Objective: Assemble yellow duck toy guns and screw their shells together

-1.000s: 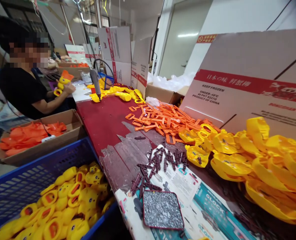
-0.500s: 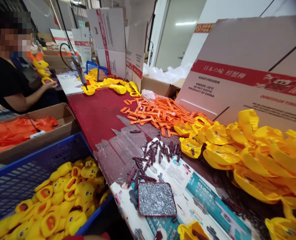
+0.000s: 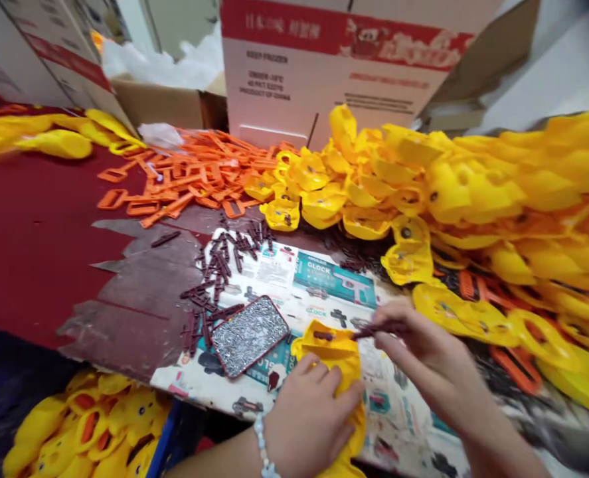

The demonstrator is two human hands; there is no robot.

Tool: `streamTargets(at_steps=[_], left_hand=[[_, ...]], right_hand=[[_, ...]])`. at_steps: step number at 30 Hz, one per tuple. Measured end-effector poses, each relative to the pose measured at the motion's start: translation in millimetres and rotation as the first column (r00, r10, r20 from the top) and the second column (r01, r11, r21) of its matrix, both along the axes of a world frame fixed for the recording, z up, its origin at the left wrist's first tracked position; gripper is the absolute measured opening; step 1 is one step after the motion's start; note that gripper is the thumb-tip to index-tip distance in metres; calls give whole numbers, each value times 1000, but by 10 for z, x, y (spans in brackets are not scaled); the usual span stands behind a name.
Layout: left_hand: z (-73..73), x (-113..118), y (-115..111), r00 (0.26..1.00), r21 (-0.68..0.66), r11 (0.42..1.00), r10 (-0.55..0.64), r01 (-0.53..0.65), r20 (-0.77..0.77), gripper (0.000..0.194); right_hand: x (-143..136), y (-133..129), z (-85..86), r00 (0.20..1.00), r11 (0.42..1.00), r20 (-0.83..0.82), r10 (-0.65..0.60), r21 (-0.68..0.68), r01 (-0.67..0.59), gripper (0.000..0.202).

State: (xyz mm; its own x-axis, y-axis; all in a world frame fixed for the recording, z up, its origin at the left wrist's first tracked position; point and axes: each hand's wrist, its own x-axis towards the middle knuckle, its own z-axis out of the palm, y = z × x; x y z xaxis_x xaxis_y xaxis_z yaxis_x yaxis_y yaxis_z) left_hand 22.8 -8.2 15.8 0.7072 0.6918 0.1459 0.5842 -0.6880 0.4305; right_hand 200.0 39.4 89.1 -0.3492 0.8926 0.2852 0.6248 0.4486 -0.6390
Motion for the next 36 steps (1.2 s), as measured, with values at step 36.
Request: streamTargets(at_steps=[36], left_hand=[[63, 0, 5, 1000, -41, 999, -8, 7, -19, 44]], right_hand=[[124, 22, -305, 995, 997, -55, 78, -13, -79, 11]])
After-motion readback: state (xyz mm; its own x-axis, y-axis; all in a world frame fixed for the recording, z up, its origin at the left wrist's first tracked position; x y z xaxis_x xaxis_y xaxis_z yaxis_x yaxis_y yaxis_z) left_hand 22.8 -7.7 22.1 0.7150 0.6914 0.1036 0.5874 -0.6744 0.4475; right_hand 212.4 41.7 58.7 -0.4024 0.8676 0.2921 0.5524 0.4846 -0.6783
